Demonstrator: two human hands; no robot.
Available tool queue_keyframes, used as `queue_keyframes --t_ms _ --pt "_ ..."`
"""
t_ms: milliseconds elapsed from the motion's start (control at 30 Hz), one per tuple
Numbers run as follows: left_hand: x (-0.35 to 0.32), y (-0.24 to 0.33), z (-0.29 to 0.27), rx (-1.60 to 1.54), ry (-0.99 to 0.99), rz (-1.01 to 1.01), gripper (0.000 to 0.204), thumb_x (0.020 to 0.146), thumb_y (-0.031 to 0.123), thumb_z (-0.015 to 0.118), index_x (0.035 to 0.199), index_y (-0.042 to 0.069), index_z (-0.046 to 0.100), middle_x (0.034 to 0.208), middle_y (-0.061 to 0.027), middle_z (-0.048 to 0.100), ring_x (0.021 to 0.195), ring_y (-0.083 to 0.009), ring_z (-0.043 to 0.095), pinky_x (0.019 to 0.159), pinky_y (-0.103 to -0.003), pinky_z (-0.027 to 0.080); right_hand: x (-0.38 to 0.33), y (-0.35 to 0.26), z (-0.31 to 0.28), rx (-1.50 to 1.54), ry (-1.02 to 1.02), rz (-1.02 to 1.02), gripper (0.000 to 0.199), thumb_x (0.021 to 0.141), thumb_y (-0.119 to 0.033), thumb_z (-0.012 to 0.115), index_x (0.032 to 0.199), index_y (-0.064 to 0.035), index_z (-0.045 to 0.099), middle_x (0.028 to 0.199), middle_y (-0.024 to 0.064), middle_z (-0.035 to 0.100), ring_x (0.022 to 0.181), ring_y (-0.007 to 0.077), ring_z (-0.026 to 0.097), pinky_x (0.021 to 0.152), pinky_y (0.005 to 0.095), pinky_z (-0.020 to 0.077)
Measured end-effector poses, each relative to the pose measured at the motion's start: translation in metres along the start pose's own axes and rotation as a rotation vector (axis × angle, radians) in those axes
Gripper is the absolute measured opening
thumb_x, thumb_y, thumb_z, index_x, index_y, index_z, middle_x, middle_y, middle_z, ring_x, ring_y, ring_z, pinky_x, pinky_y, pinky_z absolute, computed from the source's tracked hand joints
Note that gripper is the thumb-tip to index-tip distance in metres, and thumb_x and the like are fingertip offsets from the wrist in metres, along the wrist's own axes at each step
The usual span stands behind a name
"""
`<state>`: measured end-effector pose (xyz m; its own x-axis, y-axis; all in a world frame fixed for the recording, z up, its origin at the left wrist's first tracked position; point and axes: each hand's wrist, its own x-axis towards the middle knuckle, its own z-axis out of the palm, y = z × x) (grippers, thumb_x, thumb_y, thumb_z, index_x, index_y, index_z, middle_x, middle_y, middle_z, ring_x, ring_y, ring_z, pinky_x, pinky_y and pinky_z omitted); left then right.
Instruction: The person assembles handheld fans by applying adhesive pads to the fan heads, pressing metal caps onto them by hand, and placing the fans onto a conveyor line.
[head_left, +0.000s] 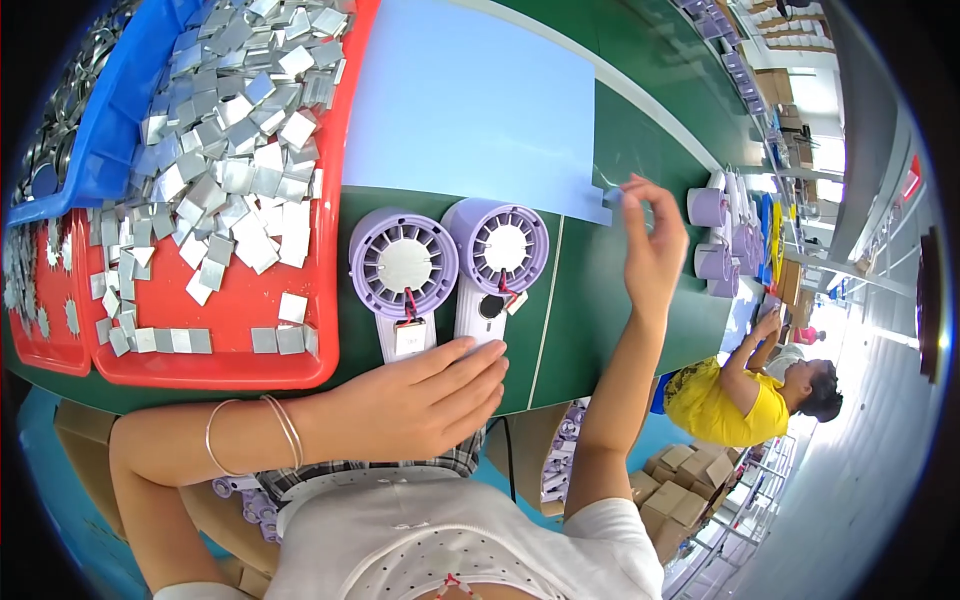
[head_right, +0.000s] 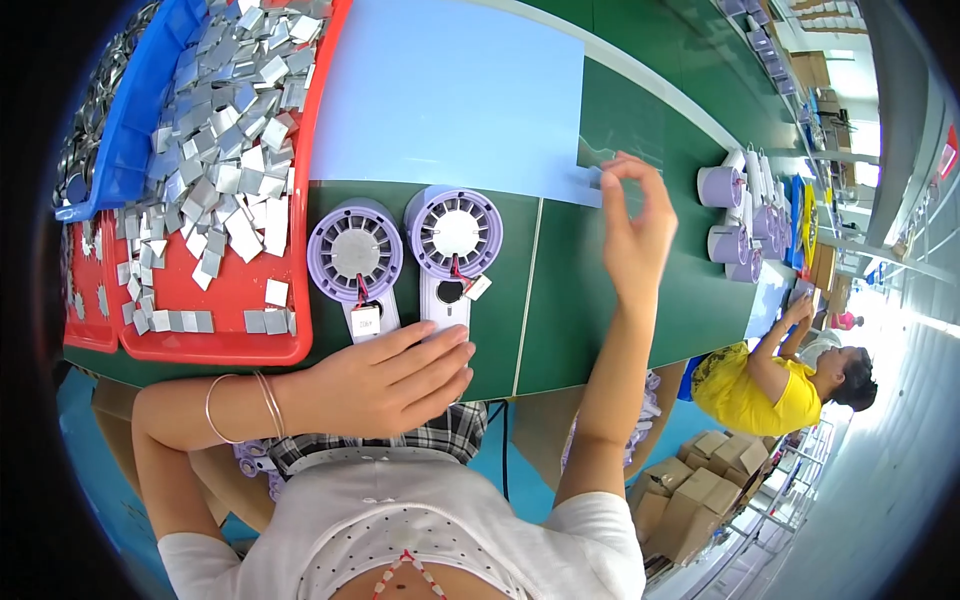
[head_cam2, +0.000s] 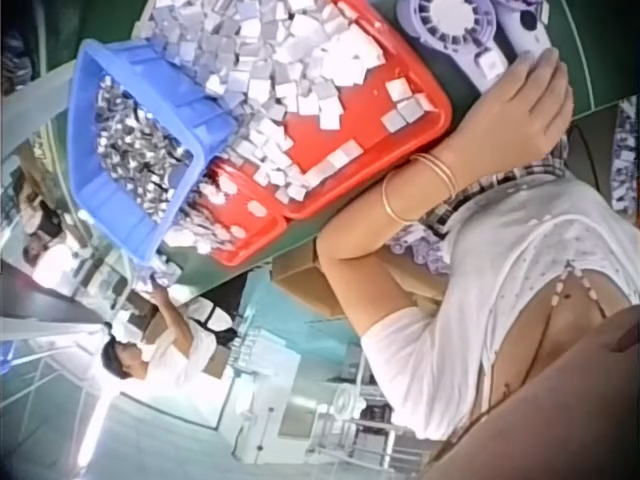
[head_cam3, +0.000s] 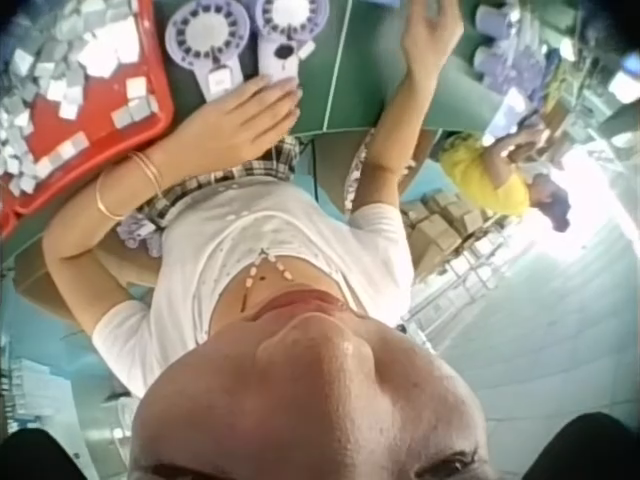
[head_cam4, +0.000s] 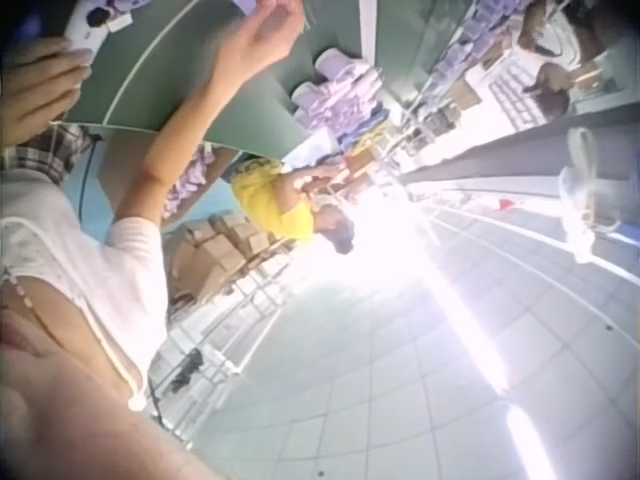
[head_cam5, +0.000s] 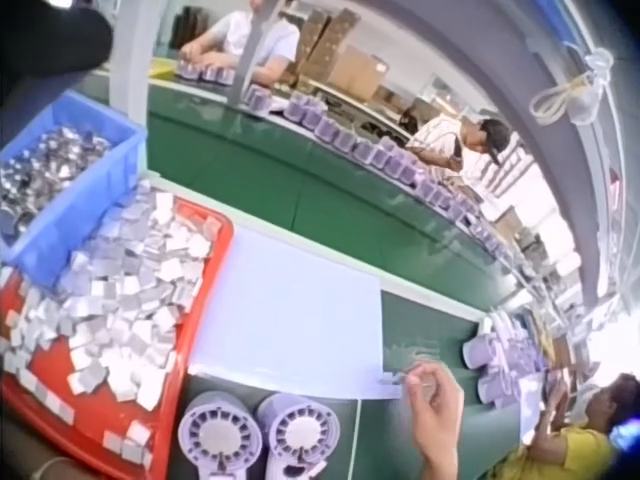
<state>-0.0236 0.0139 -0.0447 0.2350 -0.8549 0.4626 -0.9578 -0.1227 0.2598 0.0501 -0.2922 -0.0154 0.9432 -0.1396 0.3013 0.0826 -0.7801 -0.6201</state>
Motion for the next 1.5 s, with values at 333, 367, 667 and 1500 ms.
queue_keyframes --t_ms 333,367,667,1500 --pt "0.025 -0.014 -0.061 -0.734 0.451 -0.558 0.056 0.076 0.006 0.08 0.127 -0.005 0.059 0.115 -0.0164 0.065 0.102 -0.0303 0.065 0.087 -0.037 0.053 -0.052 -0.11 -0.002 0.552 -0.184 -0.225 0.021 0.073 -0.001 0.081 0.089 -0.0049 0.067 0.082 0.0049 0.072 0.103 0.0305 0.067 0.106 0.0555 0.0391" --pt "0.027 -0.015 -0.062 -0.87 0.435 -0.619 0.05 0.079 0.005 0.079 0.124 -0.004 0.061 0.115 -0.0159 0.065 0.1 -0.0279 0.066 0.085 -0.036 0.054 -0.055 -0.115 -0.001 0.539 -0.243 -0.249 0.023 0.072 -0.001 0.082 0.089 -0.0066 0.068 0.083 0.0033 0.072 0.103 0.0303 0.068 0.106 0.0556 0.0378" --pt "0.031 -0.018 -0.063 -1.437 0.331 -0.911 0.018 0.094 -0.002 0.067 0.111 -0.006 0.062 0.101 -0.0089 0.068 0.091 -0.0112 0.067 0.075 -0.026 0.059 -0.055 -0.118 0.009 0.544 -0.263 -0.156 0.026 0.072 -0.001 0.081 0.092 -0.0039 0.066 0.083 0.0037 0.072 0.103 0.0265 0.067 0.108 0.0507 0.038" --pt "0.01 0.012 -0.001 0.057 0.108 -0.218 0.021 0.083 0.015 0.064 0.098 0.002 0.07 0.11 -0.0125 0.064 0.112 -0.0309 0.061 0.087 -0.041 0.054 -0.036 -0.08 0.03 0.425 -0.244 -0.038 0.008 0.076 -0.001 0.077 0.082 -0.0011 0.072 0.122 0.0118 0.059 0.13 0.0332 0.049 0.11 0.0461 0.0347"
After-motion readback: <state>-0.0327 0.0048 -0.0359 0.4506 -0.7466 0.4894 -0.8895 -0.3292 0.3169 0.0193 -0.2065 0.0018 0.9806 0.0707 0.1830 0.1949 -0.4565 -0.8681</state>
